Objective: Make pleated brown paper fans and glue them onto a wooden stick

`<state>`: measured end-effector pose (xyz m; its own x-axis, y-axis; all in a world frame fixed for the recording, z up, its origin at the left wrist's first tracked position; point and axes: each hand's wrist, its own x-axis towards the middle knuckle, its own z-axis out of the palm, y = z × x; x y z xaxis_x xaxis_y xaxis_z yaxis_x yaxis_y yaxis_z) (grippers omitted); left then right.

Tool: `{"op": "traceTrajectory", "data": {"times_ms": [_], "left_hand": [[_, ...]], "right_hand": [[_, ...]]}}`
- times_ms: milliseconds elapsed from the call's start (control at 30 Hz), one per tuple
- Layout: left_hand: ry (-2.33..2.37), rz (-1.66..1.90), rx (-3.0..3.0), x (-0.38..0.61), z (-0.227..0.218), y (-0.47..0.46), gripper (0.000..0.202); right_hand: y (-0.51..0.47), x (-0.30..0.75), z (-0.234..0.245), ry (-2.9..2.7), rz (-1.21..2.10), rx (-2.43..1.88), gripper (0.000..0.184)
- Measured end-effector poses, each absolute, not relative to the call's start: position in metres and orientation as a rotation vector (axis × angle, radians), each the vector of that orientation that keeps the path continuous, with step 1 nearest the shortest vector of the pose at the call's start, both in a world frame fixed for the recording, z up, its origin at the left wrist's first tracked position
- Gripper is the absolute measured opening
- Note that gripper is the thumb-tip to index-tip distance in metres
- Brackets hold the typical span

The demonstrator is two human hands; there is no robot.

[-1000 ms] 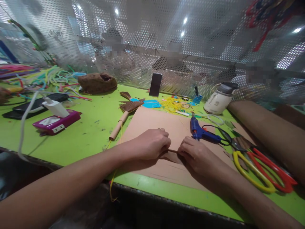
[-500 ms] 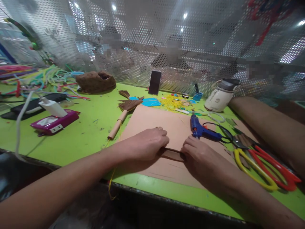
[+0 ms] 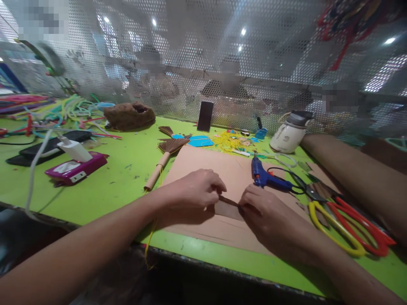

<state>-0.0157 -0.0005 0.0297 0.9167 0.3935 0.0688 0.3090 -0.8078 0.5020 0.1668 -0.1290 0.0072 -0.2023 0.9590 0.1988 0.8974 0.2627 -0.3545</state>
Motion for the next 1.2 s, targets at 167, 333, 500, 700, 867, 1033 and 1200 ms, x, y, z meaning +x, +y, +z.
{"op": "traceTrajectory", "data": {"times_ms": [167,333,500,700,867,1033,1200], "left_hand": [[0.476,0.074,2.327,-0.013,0.042,0.002,0.035],[0.390,-0.006,1.915,-0.014,0.034,-0.010,0.032],[0.361,0.003,1.742,-0.013,0.021,-0.010,0.029],[0.453,-0.066,1.915,-0.013,0.032,-0.006,0.029],[0.475,0.039,2.120,-0.015,0.035,-0.017,0.020],[0.535,0.171,2.332,-0.016,0.034,-0.026,0.030],[0.485,0.265,2.492,-0.016,0.038,-0.032,0.030]], "right_hand": [[-0.128,0.157,0.000,-2.176,-0.047,-1.696,0.020],[-0.129,0.156,-0.010,-2.333,-0.232,-1.537,0.012],[-0.128,0.157,-0.009,-2.255,-0.192,-1.456,0.008],[-0.133,0.155,0.010,-1.855,0.417,-1.553,0.012],[-0.132,0.153,0.007,-1.597,0.690,-1.406,0.017],[-0.128,0.154,0.008,-1.440,0.874,-1.504,0.024],[-0.127,0.154,0.017,-1.574,0.716,-1.638,0.024]]}}
